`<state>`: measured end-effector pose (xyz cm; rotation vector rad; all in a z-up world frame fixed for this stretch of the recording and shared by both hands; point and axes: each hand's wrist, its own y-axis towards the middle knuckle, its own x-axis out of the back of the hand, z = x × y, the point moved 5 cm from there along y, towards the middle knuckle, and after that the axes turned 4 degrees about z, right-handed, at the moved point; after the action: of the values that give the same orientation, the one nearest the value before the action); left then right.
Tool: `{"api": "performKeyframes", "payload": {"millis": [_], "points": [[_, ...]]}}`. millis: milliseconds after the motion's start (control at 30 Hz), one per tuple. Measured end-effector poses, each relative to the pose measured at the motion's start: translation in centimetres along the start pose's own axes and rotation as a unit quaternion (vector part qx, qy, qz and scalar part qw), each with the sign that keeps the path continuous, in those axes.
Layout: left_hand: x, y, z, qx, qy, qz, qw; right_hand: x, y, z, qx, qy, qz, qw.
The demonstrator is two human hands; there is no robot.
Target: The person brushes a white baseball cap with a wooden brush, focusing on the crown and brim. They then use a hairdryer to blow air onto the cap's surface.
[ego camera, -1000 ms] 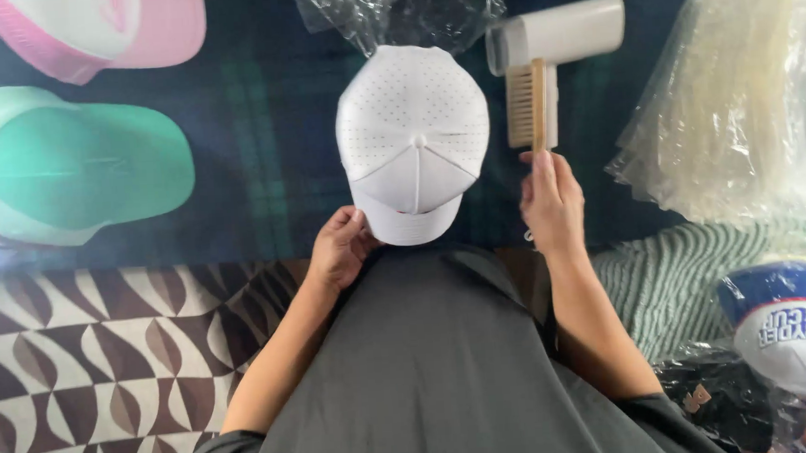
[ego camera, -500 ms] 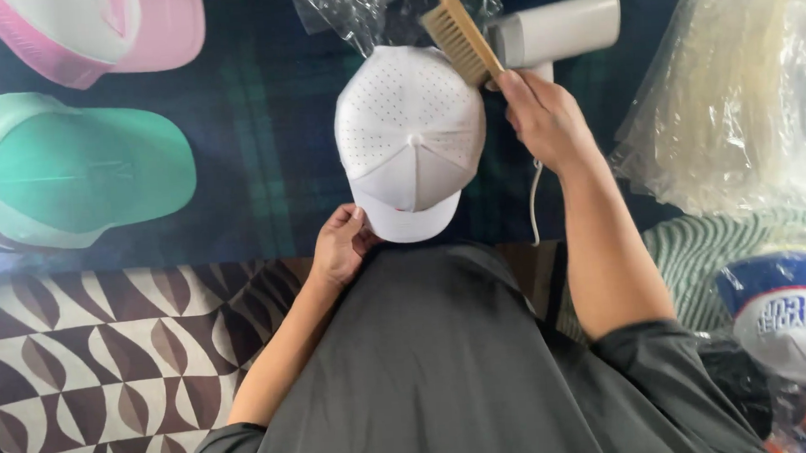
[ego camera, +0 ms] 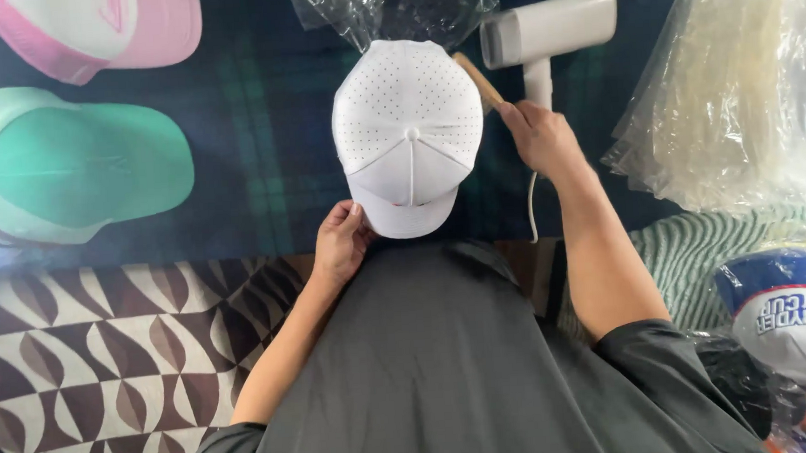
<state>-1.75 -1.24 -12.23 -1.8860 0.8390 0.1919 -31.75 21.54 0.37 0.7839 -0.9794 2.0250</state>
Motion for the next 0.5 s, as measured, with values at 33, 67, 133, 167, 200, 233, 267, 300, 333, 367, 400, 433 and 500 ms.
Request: {"api": "performKeyframes", "payload": {"millis": [33,67,133,167,200,233,267,300,333,367,400,433,500], "points": [[-0.3,-0.4,0.1,0.0,-0.003,0.004,1.0,-0.4,-1.7,0.7,0.0,-0.004,-0.002,1.0],[-0.4,-0.8,0.2,0.0,0.01,-0.004,1.0,-0.7,-3.4,0.7,-0.059,0.138,-0.036,0.988],[-1.0,-0.5,-0.9,-0.015,0.02,-0.021,0.999,-2.6,-5.4,2.3,-0.102,0.282,-0.06,0.952],[-1.1,-0.8,-0.8,-0.013,0.03,-0.027,0.999,-3.8,-7.5,3.1,-0.104,0.372,-0.079,0.919],[-1.3,-1.2,-0.7,-0.01,0.04,-0.034,0.999,-5.1,-9.6,3.8,-0.107,0.459,-0.098,0.877],[-2.2,-2.2,-2.1,-0.009,0.042,-0.031,0.999,-5.1,-9.6,2.6,-0.107,0.459,-0.101,0.876],[-2.8,-3.2,-3.5,-0.007,0.122,-0.06,0.991,-5.3,-9.6,1.1,-0.165,0.338,-0.071,0.924],[-3.5,-4.3,-5.0,-0.006,0.2,-0.091,0.976,-5.5,-9.6,-0.4,-0.217,0.21,-0.037,0.953],[-5.2,-6.2,-6.4,-0.008,0.2,-0.09,0.976,-4.4,-10.5,1.0,-0.215,0.211,-0.038,0.953],[-7.0,-8.1,-8.6,-0.051,0.346,-0.096,0.932,-2.8,-11.2,2.9,-0.144,0.28,-0.107,0.943],[-8.9,-10.2,-10.7,-0.092,0.484,-0.1,0.865,-1.1,-12.1,4.7,-0.071,0.345,-0.176,0.919],[-10.6,-11.3,-10.9,-0.094,0.485,-0.097,0.864,-1.0,-12.5,5.9,-0.071,0.345,-0.18,0.919],[-16.0,-14.1,-11.0,-0.185,0.403,0.109,0.89,0.3,-13.8,9.9,0.121,0.246,-0.237,0.932]]}}
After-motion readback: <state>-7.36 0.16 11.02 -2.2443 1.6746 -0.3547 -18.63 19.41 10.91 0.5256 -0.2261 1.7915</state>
